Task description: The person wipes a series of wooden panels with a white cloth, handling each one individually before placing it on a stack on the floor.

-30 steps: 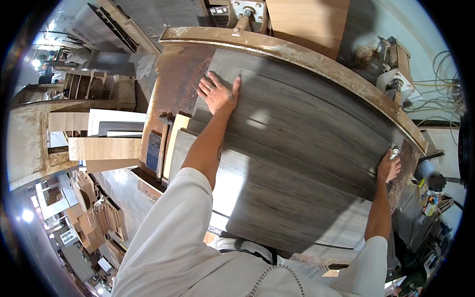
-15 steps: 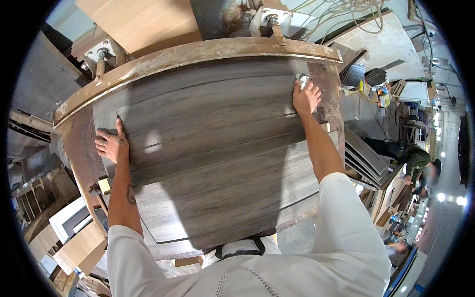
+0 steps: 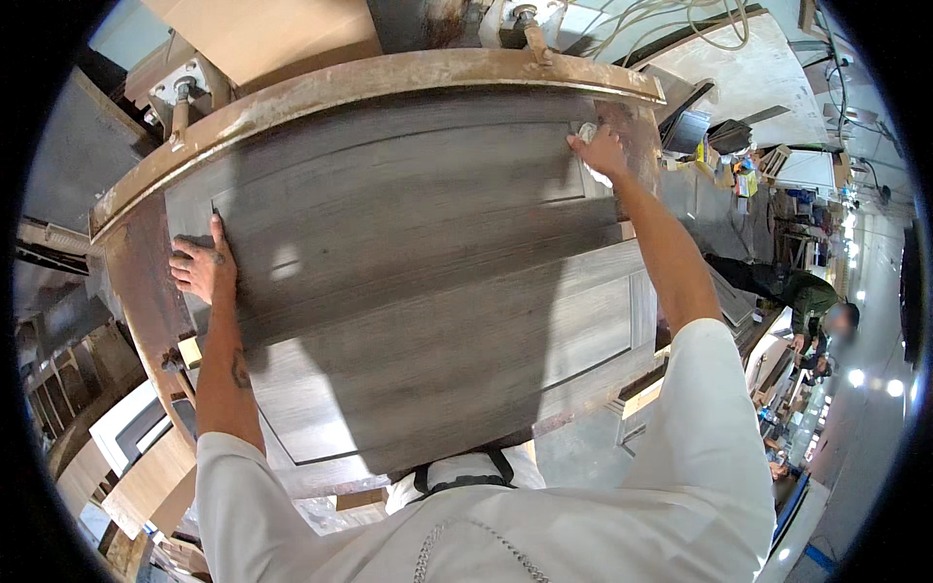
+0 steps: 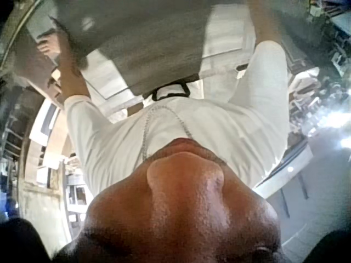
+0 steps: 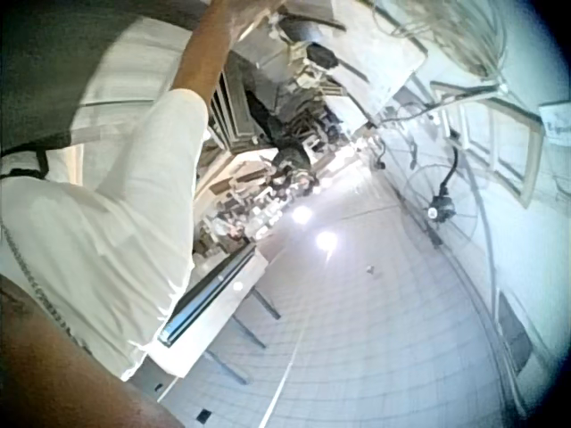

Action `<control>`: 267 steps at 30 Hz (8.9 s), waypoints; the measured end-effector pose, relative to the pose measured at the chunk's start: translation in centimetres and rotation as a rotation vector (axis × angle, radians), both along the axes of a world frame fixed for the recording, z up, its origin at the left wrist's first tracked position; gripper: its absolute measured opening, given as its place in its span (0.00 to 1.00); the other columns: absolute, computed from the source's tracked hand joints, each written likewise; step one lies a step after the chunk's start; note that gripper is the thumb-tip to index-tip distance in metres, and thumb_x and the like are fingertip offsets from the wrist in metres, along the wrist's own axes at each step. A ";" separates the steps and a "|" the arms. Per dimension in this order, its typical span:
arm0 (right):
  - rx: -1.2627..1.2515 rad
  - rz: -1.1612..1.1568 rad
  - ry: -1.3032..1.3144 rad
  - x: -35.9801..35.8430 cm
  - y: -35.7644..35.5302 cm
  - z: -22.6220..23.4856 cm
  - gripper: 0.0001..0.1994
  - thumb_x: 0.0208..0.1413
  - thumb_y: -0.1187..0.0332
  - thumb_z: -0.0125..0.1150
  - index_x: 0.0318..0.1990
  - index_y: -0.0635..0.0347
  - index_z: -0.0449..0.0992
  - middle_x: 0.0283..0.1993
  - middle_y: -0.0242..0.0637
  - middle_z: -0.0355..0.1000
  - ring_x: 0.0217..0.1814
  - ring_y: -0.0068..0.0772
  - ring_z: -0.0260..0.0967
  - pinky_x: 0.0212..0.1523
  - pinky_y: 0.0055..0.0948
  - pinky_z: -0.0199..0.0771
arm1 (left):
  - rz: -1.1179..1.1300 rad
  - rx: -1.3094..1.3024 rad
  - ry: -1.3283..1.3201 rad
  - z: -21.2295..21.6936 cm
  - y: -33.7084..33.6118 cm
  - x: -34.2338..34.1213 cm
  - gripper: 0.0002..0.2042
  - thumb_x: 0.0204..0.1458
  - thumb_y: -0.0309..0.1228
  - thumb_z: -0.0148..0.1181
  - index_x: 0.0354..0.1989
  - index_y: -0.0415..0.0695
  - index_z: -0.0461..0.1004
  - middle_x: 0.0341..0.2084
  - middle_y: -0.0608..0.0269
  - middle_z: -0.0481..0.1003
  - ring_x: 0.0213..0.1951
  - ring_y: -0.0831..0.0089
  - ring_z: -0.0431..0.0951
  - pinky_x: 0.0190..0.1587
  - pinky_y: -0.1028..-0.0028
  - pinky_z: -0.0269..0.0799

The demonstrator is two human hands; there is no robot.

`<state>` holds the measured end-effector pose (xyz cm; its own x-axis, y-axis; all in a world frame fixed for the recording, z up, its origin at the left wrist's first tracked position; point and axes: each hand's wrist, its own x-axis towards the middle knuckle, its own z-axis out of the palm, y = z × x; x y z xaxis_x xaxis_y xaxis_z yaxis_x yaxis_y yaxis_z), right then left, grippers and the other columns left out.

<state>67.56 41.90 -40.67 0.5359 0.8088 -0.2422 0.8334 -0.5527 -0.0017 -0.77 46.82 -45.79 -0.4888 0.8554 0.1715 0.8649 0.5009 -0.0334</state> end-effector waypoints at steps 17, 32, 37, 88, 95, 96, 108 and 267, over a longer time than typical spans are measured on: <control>-0.231 0.012 0.129 7.2 1.5 -2.6 0.47 0.47 0.39 0.62 0.60 0.75 0.59 0.59 0.64 0.62 0.64 0.57 0.59 0.65 0.44 0.54 | 0.017 -0.062 -0.222 1.6 0.0 1.2 0.51 0.51 0.70 0.33 0.69 0.33 0.40 0.66 0.31 0.45 0.68 0.40 0.41 0.67 0.47 0.32; 0.114 -0.084 0.214 7.6 6.7 -5.5 0.37 0.48 0.68 0.55 0.67 0.71 0.52 0.62 0.53 0.60 0.62 0.48 0.59 0.59 0.37 0.57 | 0.173 -0.082 -0.775 3.1 8.8 -6.6 0.46 0.53 0.65 0.35 0.67 0.34 0.47 0.65 0.38 0.51 0.67 0.43 0.49 0.66 0.50 0.46; 0.239 -0.170 0.576 10.1 4.9 -1.1 0.34 0.52 0.67 0.53 0.66 0.69 0.53 0.67 0.50 0.54 0.66 0.44 0.55 0.62 0.35 0.56 | 0.320 0.038 -0.989 7.1 8.9 -5.5 0.46 0.53 0.67 0.35 0.63 0.31 0.58 0.65 0.40 0.53 0.68 0.47 0.49 0.68 0.57 0.45; 0.302 1.723 0.650 -58.9 -33.6 10.3 0.18 0.47 0.74 0.57 0.48 0.66 0.72 0.59 0.45 0.62 0.64 0.46 0.58 0.58 0.45 0.63 | 0.033 0.181 -0.873 13.3 -26.0 -12.9 0.39 0.48 0.69 0.44 0.34 0.36 0.78 0.33 0.37 0.76 0.42 0.45 0.76 0.45 0.56 0.71; 0.308 1.729 0.694 -65.8 -32.6 10.4 0.17 0.44 0.75 0.54 0.46 0.68 0.72 0.58 0.44 0.64 0.65 0.44 0.57 0.62 0.41 0.63 | 0.016 0.146 -0.800 12.2 -26.1 -14.2 0.36 0.53 0.65 0.41 0.33 0.39 0.78 0.28 0.42 0.77 0.36 0.46 0.78 0.39 0.58 0.75; 0.311 1.736 0.701 -66.0 -32.6 10.3 0.17 0.44 0.75 0.54 0.46 0.67 0.72 0.57 0.44 0.64 0.65 0.44 0.57 0.62 0.41 0.62 | 0.032 0.165 -0.787 12.1 -25.9 -13.8 0.34 0.53 0.65 0.43 0.33 0.40 0.78 0.29 0.43 0.78 0.37 0.47 0.78 0.39 0.57 0.74; 0.198 1.790 0.626 -68.0 -31.6 10.1 0.17 0.48 0.73 0.55 0.48 0.67 0.72 0.54 0.45 0.66 0.65 0.45 0.58 0.66 0.40 0.56 | 0.030 0.166 -0.846 12.6 -25.6 -13.7 0.34 0.53 0.65 0.45 0.34 0.39 0.77 0.31 0.41 0.77 0.40 0.46 0.77 0.41 0.56 0.71; 0.007 1.502 0.179 -51.2 -26.0 18.0 0.12 0.52 0.72 0.59 0.45 0.53 0.77 0.39 0.33 0.72 0.42 0.34 0.69 0.45 0.36 0.69 | 0.263 0.137 -0.753 12.2 -38.4 -13.5 0.24 0.62 0.48 0.41 0.36 0.40 0.78 0.31 0.42 0.77 0.37 0.42 0.76 0.43 0.52 0.71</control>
